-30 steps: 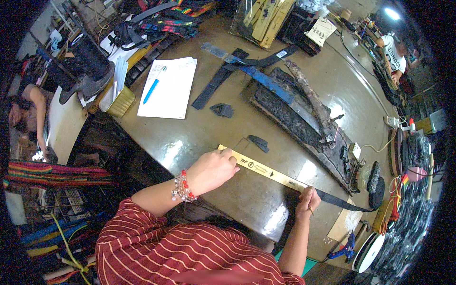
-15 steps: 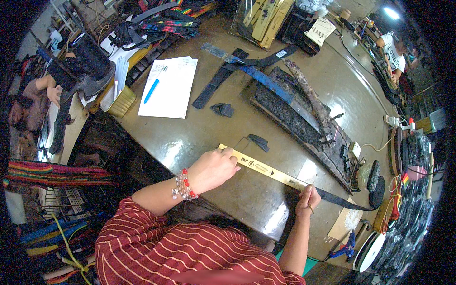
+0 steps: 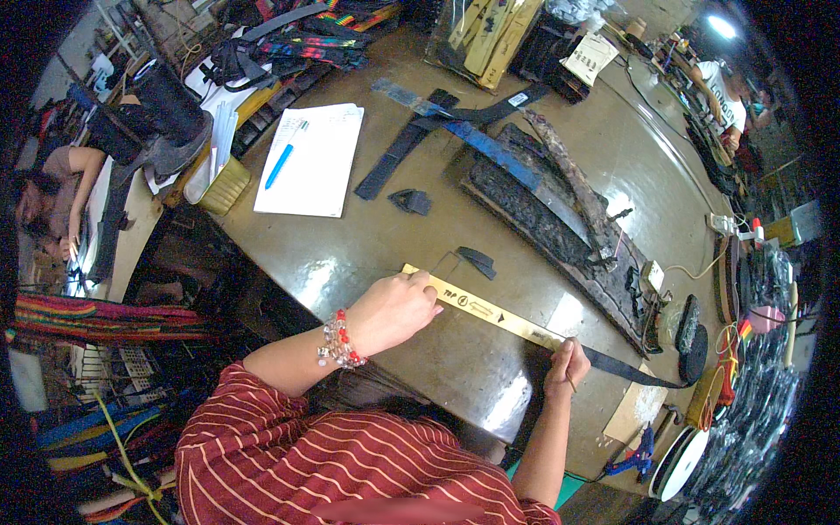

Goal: The person measures and cuts a black strap, then uses a hot glue gun to attach a buckle and a small fabric piece to the strap ends. The person works at a cluttered table with tools and materials visible.

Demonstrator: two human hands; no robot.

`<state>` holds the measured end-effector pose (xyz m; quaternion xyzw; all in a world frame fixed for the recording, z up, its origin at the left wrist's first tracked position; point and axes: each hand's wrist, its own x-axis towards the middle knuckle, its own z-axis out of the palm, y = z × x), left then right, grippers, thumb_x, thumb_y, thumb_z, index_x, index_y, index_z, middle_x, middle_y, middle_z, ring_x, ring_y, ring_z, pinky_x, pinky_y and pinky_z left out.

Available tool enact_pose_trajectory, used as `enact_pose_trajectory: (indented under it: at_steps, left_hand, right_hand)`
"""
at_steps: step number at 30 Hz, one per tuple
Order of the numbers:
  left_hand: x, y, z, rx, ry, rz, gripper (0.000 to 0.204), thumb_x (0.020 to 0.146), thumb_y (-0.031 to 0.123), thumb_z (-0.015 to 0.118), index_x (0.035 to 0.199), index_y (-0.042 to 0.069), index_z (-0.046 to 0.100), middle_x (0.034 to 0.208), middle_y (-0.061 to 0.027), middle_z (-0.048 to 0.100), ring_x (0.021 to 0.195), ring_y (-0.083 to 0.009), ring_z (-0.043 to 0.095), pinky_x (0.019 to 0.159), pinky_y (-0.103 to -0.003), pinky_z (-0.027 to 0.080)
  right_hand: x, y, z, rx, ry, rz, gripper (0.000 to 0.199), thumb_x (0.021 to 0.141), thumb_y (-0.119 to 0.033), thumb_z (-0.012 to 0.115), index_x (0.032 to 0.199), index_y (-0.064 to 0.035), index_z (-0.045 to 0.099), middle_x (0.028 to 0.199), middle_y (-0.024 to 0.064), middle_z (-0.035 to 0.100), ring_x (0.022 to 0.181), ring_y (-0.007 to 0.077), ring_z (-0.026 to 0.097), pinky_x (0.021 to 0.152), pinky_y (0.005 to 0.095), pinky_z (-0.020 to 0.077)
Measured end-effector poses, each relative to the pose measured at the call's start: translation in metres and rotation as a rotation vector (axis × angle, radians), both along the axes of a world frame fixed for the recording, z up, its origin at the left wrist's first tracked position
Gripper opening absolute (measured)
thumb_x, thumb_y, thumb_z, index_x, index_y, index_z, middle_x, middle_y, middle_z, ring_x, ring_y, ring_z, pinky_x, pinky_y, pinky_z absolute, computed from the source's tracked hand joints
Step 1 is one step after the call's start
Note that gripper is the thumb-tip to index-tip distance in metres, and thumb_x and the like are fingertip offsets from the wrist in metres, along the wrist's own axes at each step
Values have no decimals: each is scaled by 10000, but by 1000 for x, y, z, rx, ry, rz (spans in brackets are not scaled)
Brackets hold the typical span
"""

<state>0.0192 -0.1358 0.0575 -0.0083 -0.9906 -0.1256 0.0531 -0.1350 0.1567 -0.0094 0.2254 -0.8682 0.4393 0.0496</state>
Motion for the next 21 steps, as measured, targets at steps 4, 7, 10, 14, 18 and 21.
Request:
enact_pose_trajectory:
  at_steps: [4,7,10,14,18,21]
  left_hand:
    - [0,0,-1,0,11,16,265,851,248,607,753,2,617,762,-115,583,667,-223,640,597,-308,555]
    - [-1,0,-1,-26,8,12,262,847,250,612,752,6,619,755,-111,580,668,-219,641,592,-305,554]
    - [-1,-1,-1,-28,5,9,261,839,251,619,739,9,619,752,-106,577,666,-214,639,590,-303,554]
    - [-2,0,-2,-41,2,5,261,834,249,622,721,13,622,744,-99,577,667,-206,632,587,-298,553]
    - [-2,-1,-4,-51,20,13,261,837,249,618,712,20,630,730,-91,576,673,-196,628,584,-294,551]
    - [-3,-1,-4,-55,20,3,261,839,247,615,707,23,634,727,-91,576,670,-196,628,585,-295,552]
  right_hand:
    - [0,0,-1,-50,-6,5,527,966,-436,394,638,-28,457,507,44,429,475,127,448,459,277,346]
    - [0,-1,0,-81,9,-25,523,967,-428,396,643,-23,463,512,43,430,476,124,449,457,274,349]
    - [1,-1,1,-66,33,-22,522,969,-426,393,646,-21,466,516,41,429,477,123,448,456,274,349]
    - [0,-1,2,-75,49,-10,522,969,-427,390,642,-25,458,515,41,429,478,123,440,458,275,346]
    - [-1,-2,0,-95,6,-38,491,971,-380,416,627,-29,428,511,45,421,479,121,425,460,281,340]
    - [-2,-4,-1,-6,84,-26,451,967,-311,452,619,-28,406,508,50,410,477,121,413,459,285,332]
